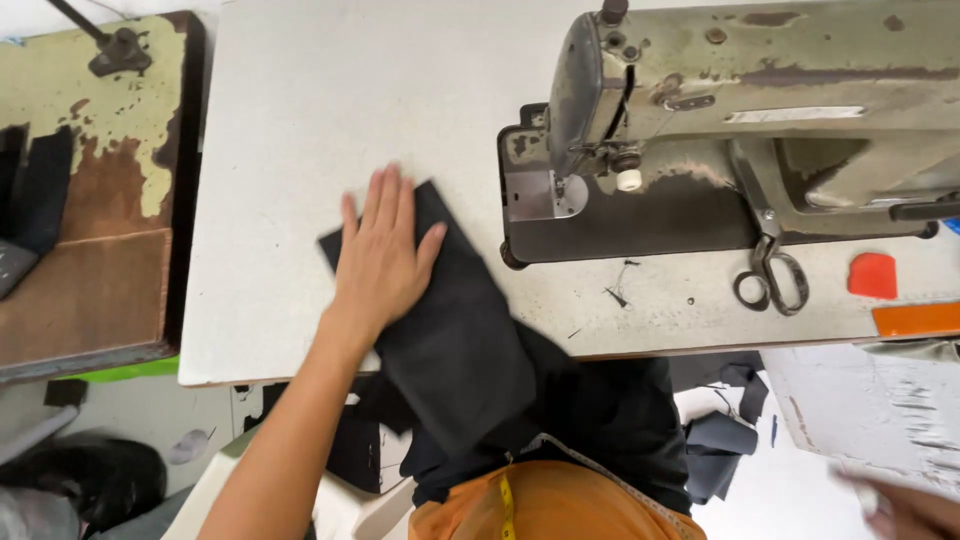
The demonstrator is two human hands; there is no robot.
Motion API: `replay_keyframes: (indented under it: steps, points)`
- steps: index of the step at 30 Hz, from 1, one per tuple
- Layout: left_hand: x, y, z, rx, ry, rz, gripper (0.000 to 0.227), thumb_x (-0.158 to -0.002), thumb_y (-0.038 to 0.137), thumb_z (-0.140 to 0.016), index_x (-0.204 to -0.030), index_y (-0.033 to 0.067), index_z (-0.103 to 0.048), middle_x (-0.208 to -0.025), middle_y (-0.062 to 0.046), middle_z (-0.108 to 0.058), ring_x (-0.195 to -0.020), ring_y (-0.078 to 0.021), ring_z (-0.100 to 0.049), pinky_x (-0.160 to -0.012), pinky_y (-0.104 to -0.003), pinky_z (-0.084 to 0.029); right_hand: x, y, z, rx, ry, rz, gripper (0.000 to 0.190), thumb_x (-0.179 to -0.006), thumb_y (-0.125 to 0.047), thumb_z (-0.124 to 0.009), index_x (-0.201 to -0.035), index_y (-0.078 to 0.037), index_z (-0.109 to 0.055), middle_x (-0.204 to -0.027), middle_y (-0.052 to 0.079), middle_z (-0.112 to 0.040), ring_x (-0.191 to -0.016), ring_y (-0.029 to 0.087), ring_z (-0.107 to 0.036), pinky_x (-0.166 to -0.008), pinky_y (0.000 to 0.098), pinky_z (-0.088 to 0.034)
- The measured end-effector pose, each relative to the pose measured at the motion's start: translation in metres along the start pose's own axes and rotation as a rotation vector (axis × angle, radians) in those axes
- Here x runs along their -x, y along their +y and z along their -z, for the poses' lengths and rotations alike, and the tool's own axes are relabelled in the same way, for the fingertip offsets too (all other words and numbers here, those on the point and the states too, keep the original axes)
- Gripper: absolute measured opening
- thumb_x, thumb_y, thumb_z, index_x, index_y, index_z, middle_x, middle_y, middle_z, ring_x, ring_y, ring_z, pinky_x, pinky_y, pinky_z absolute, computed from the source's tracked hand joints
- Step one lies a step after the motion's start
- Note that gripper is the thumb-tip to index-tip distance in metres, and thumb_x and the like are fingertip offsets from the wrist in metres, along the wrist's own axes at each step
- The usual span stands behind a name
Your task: Trimming excess fabric and sewing components of a black garment using an industrial sewing machine and scissors.
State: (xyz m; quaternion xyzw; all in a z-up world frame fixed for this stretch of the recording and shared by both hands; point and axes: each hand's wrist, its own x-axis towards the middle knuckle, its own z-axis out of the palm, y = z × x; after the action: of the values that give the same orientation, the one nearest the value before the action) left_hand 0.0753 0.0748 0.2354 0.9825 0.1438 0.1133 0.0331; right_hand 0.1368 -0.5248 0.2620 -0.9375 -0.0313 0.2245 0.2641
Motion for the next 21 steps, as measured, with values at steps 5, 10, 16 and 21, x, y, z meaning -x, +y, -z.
replay_keyframes:
  steps: [5, 10, 16, 21]
  points:
    - [-0.087, -0.028, -0.026, 0.019, 0.041, -0.202, 0.074, -0.112, 0.052, -0.033, -0.159, -0.0050, -0.032, -0.168, -0.022, -0.021, -0.156, -0.0363, -0.016, -0.123, -0.064, -0.011, -0.060, -0.095, -0.035, -0.050, 0.228, -0.007, 0.043, -0.097, -0.024, -0.072, -0.138, -0.010, -0.074, -0.109, 0.016, -0.077, -0.099, 0.025, -0.065, -0.098, 0.0351, -0.045]
    - [-0.034, 0.011, 0.053, 0.237, 0.292, -0.054, 0.055, -0.113, 0.032, -0.053, -0.154, -0.0038, -0.045, -0.167, -0.020, -0.024, -0.157, -0.0395, -0.019, -0.125, -0.069, -0.008, -0.082, -0.113, -0.046, 0.436, 0.721, 0.845, 0.051, -0.103, -0.010, -0.085, -0.145, 0.017, -0.076, -0.139, 0.033, -0.069, -0.123, 0.042, -0.070, -0.111, 0.0447, -0.057]
    - [0.168, 0.074, 0.029, 0.557, 0.774, 0.446, 0.053, -0.106, 0.017, -0.056, -0.152, -0.0001, -0.038, -0.161, -0.021, -0.030, -0.154, -0.0382, -0.033, -0.129, -0.054, -0.028, -0.080, -0.144, -0.082, 0.629, 0.770, 0.846, 0.055, -0.109, -0.036, -0.070, -0.153, -0.005, -0.077, -0.155, 0.029, -0.064, -0.125, 0.041, -0.069, -0.103, 0.0499, -0.058]
    - [0.197, 0.088, -0.031, 0.733, 0.717, 0.583, 0.069, -0.089, 0.013, -0.068, -0.148, -0.0014, -0.035, -0.153, -0.023, -0.031, -0.146, -0.0392, -0.034, -0.124, -0.053, -0.028, -0.105, -0.146, -0.096, 0.459, 0.834, 0.986, 0.028, -0.116, -0.007, -0.074, -0.136, 0.004, -0.088, -0.154, 0.031, -0.061, -0.125, 0.049, -0.066, -0.110, 0.0544, -0.055]
